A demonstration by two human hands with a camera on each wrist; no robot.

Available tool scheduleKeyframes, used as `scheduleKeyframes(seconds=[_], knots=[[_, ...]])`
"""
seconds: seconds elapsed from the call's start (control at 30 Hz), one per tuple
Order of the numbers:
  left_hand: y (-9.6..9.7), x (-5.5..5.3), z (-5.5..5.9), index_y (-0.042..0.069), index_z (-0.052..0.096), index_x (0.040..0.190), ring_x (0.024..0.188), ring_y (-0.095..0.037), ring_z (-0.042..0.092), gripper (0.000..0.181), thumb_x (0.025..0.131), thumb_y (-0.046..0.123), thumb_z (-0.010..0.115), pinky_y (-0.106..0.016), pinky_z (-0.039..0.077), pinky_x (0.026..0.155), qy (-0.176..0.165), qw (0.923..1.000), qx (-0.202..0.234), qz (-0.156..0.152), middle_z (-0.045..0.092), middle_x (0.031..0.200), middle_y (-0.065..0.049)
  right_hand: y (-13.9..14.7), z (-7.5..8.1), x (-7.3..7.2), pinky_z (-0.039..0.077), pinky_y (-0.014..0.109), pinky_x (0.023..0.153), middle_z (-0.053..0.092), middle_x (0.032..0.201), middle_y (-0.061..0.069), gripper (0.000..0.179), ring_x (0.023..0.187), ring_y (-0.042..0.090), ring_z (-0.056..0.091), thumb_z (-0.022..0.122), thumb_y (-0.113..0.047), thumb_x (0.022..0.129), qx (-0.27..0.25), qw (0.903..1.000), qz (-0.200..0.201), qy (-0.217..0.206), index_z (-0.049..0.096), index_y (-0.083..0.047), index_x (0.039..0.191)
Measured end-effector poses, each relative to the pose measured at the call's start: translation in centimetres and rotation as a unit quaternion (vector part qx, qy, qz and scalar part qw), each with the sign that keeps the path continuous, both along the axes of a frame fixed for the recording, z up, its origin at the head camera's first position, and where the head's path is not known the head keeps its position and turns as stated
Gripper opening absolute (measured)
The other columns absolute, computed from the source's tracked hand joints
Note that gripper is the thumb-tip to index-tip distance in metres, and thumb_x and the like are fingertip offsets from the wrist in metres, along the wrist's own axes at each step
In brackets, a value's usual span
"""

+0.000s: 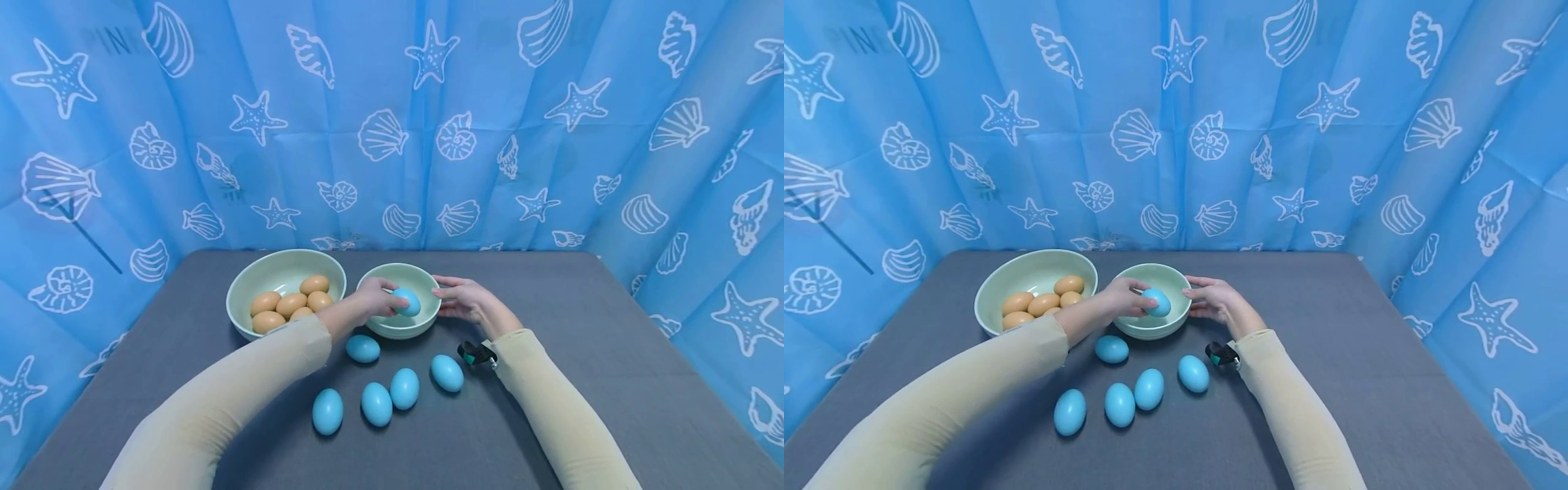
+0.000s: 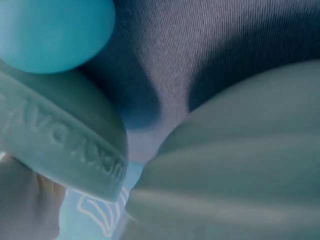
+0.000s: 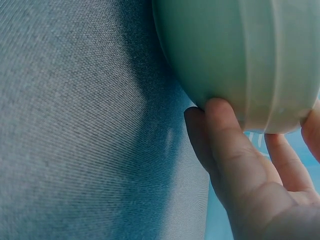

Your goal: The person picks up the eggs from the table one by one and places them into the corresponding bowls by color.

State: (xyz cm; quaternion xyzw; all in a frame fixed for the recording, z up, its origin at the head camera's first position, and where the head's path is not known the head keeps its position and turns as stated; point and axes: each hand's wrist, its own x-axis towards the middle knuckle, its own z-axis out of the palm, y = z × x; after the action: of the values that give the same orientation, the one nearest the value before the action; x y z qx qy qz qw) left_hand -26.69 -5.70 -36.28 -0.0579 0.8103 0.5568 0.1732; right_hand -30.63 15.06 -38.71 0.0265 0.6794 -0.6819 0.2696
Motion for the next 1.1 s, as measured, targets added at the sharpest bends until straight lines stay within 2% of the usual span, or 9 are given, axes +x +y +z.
scheduleKeyframes(seconds=[0.1, 0.2, 0.37, 0.47, 0.57, 0.77, 1.03, 1.1], knots=[[0.4, -0.5, -0.3, -0.005, 0.057, 0.135, 0.075, -0.015, 0.062, 0.050, 0.091, 0.010, 0.076, -0.026, 0.059, 0.076, 0.001, 0.9991, -0.037, -0.022, 0.064, 0.121, -0.019, 0.1, 0.0, 0.0, 0.059, 0.026, 0.073, 0.056, 0.125, 0.013, 0.060, 0.085, 0.016, 0.065, 0.055, -0.007, 0.103, 0.001, 1.0000, 0.001, 0.001, 0.031, -0.006, 0.157], [0.6, -0.8, -0.4, -0.004, 0.058, 0.133, 0.077, -0.016, 0.062, 0.048, 0.091, 0.010, 0.076, -0.025, 0.058, 0.075, -0.002, 0.9969, -0.064, -0.047, 0.063, 0.124, -0.018, 0.0, 0.1, 0.1, 0.059, 0.026, 0.074, 0.053, 0.135, 0.017, 0.058, 0.088, 0.016, 0.065, 0.054, -0.007, 0.103, 0.002, 1.0000, 0.003, 0.000, 0.032, -0.006, 0.157], [0.9, -1.1, -0.6, -0.004, 0.059, 0.133, 0.080, -0.018, 0.063, 0.045, 0.092, 0.008, 0.074, -0.028, 0.060, 0.081, -0.012, 0.9943, -0.074, -0.076, 0.062, 0.127, -0.018, -0.2, 0.0, 0.1, 0.059, 0.027, 0.076, 0.043, 0.150, 0.023, 0.056, 0.090, 0.017, 0.064, 0.053, -0.007, 0.104, 0.001, 1.0000, 0.006, 0.000, 0.034, -0.006, 0.157], [1.0, -1.2, -0.8, -0.004, 0.059, 0.133, 0.080, -0.016, 0.061, 0.046, 0.092, 0.007, 0.074, -0.028, 0.060, 0.082, -0.021, 0.9946, -0.064, -0.079, 0.061, 0.128, -0.017, -0.3, 0.1, 0.1, 0.059, 0.027, 0.076, 0.041, 0.151, 0.024, 0.057, 0.092, 0.018, 0.064, 0.053, -0.007, 0.104, 0.003, 0.9999, 0.009, 0.003, 0.033, -0.005, 0.157], [1.0, -1.3, -0.9, -0.003, 0.060, 0.133, 0.077, -0.015, 0.058, 0.045, 0.091, 0.007, 0.074, -0.026, 0.060, 0.077, -0.030, 0.9951, -0.058, -0.074, 0.061, 0.128, -0.017, -0.3, 0.2, 0.2, 0.059, 0.027, 0.076, 0.039, 0.152, 0.025, 0.057, 0.094, 0.019, 0.063, 0.053, -0.008, 0.104, 0.006, 0.9999, 0.009, 0.003, 0.032, -0.006, 0.157], [1.1, -1.6, -1.1, -0.001, 0.058, 0.137, 0.074, -0.015, 0.059, 0.047, 0.094, 0.013, 0.072, -0.025, 0.055, 0.069, -0.045, 0.9935, -0.072, -0.076, 0.064, 0.121, -0.016, -0.3, 0.2, 0.1, 0.058, 0.027, 0.075, 0.036, 0.155, 0.025, 0.057, 0.096, 0.021, 0.062, 0.052, -0.008, 0.104, 0.006, 1.0000, 0.003, -0.001, 0.032, -0.007, 0.157], [1.3, -1.7, -1.1, 0.001, 0.054, 0.142, 0.091, -0.025, 0.062, 0.052, 0.095, 0.014, 0.071, -0.039, 0.059, 0.089, -0.047, 0.9929, -0.081, -0.073, 0.061, 0.128, -0.017, 0.0, -0.1, 0.0, 0.059, 0.028, 0.076, 0.039, 0.152, 0.025, 0.058, 0.093, 0.019, 0.063, 0.054, -0.008, 0.104, 0.000, 1.0000, 0.003, 0.003, 0.032, -0.005, 0.157], [1.4, -1.6, -1.1, 0.000, 0.054, 0.141, 0.090, -0.024, 0.061, 0.052, 0.094, 0.014, 0.072, -0.038, 0.058, 0.089, -0.041, 0.9934, -0.084, -0.067, 0.061, 0.127, -0.015, 0.0, -0.1, 0.0, 0.058, 0.028, 0.075, 0.039, 0.152, 0.024, 0.058, 0.093, 0.019, 0.063, 0.054, -0.008, 0.104, 0.000, 1.0000, 0.001, 0.002, 0.031, -0.006, 0.157]])
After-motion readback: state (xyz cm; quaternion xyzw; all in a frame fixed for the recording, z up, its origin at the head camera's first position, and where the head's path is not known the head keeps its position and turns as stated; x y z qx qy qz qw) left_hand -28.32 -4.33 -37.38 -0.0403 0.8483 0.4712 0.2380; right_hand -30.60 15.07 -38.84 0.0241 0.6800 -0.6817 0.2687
